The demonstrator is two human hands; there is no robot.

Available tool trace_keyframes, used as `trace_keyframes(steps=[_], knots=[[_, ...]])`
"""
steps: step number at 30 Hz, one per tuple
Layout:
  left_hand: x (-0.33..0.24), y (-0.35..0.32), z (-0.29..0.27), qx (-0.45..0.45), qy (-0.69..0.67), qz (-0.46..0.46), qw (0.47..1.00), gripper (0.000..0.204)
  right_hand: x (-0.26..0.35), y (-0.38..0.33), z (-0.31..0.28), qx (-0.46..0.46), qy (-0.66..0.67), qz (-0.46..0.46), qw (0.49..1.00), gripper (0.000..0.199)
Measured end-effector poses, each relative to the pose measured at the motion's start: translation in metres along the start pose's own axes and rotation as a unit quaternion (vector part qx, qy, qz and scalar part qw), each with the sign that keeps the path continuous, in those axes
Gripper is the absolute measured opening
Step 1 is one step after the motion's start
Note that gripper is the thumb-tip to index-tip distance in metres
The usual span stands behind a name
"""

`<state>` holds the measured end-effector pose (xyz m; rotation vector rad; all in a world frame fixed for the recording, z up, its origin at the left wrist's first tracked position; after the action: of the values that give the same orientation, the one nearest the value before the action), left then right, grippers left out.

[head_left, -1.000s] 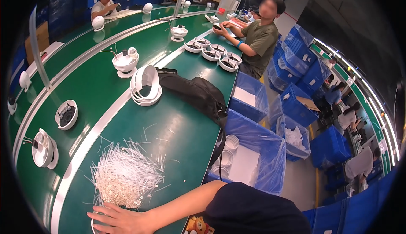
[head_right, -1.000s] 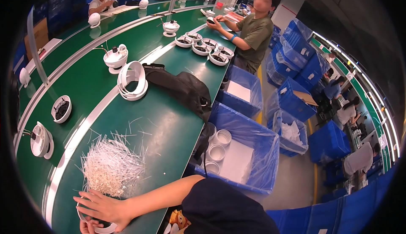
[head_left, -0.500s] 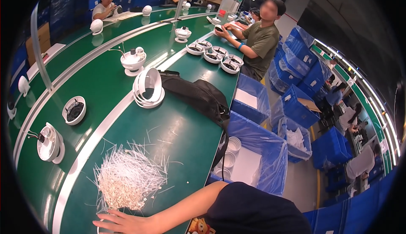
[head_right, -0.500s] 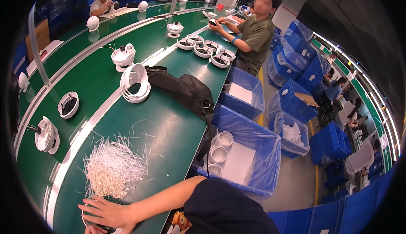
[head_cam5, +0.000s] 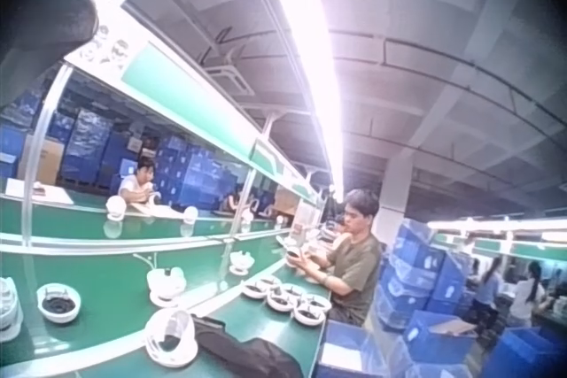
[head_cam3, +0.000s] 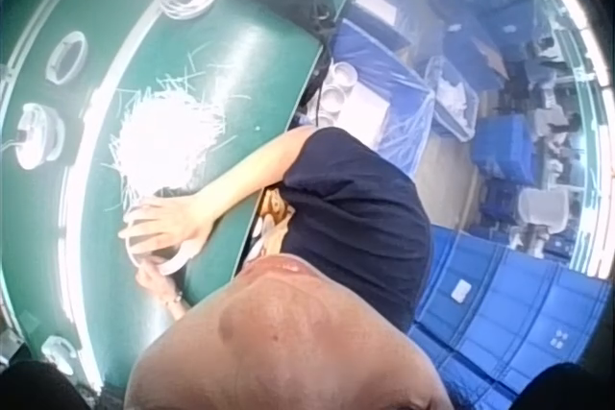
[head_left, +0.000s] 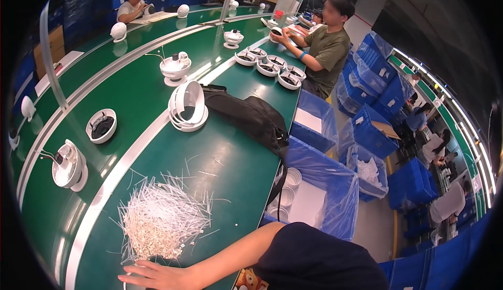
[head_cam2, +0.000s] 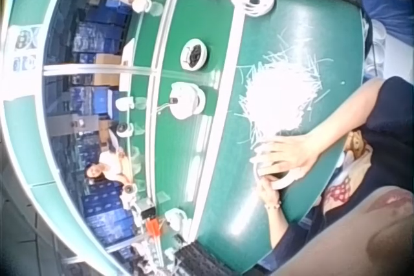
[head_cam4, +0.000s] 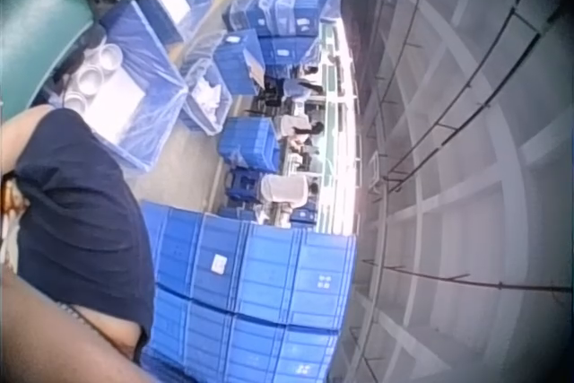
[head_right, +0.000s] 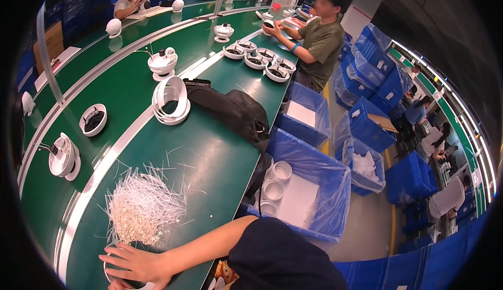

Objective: Manually assembling electronic circuit boards into plastic lighting fixture housings on a factory assembly line.

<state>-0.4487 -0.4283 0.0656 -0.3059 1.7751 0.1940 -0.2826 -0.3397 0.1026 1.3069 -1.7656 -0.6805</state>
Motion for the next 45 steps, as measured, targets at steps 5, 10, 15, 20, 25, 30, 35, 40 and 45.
trace_keyframes(steps=[5, 10, 15, 20, 25, 30, 35, 40, 45], knots=[[-0.012, 0.003, 0.004, 0.015, -0.02, -0.01, 1.0, 0.04, -0.002, -0.002, 0.005, -0.011, 0.0, 0.007, 1.0, 0.073], [-0.017, 0.001, 0.006, 0.016, -0.07, -0.061, 0.996, 0.037, -0.006, -0.005, 0.005, 0.025, 0.021, -0.005, 0.999, 0.077], [-0.008, 0.0, 0.004, 0.009, -0.133, -0.054, 0.99, 0.031, -0.011, -0.025, 0.028, 0.13, -0.013, -0.031, 0.991, 0.111], [-0.008, 0.001, 0.004, 0.016, -0.137, -0.044, 0.989, 0.029, -0.012, -0.028, 0.03, 0.129, -0.013, -0.029, 0.991, 0.11], [-0.007, 0.001, 0.004, 0.024, -0.127, -0.038, 0.991, 0.03, -0.012, -0.027, 0.029, 0.124, -0.017, -0.03, 0.992, 0.11], [-0.003, 0.003, 0.004, 0.041, -0.136, -0.034, 0.989, 0.032, -0.014, -0.027, 0.029, 0.11, -0.012, -0.031, 0.993, 0.108], [-0.004, 0.002, 0.003, 0.036, -0.126, -0.039, 0.991, 0.031, -0.012, -0.026, 0.029, 0.11, -0.015, -0.031, 0.993, 0.108], [-0.009, 0.002, 0.002, 0.03, -0.107, -0.013, 0.994, 0.03, -0.012, -0.025, 0.027, 0.137, -0.019, -0.03, 0.99, 0.108], [-0.01, 0.002, 0.003, 0.033, -0.109, -0.024, 0.993, 0.029, -0.012, -0.026, 0.029, 0.118, -0.024, -0.031, 0.992, 0.109]])
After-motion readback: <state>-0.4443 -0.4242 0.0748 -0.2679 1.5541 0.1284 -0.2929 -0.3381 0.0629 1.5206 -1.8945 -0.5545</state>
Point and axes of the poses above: each hand's wrist, its own y-axis towards the middle knuckle, its own z-axis out of the palm, x = y × z, the point moved 2 cm from there along y, towards the middle knuckle, and after that the axes turned 15 degrees about -y, right-handed, at the moved point
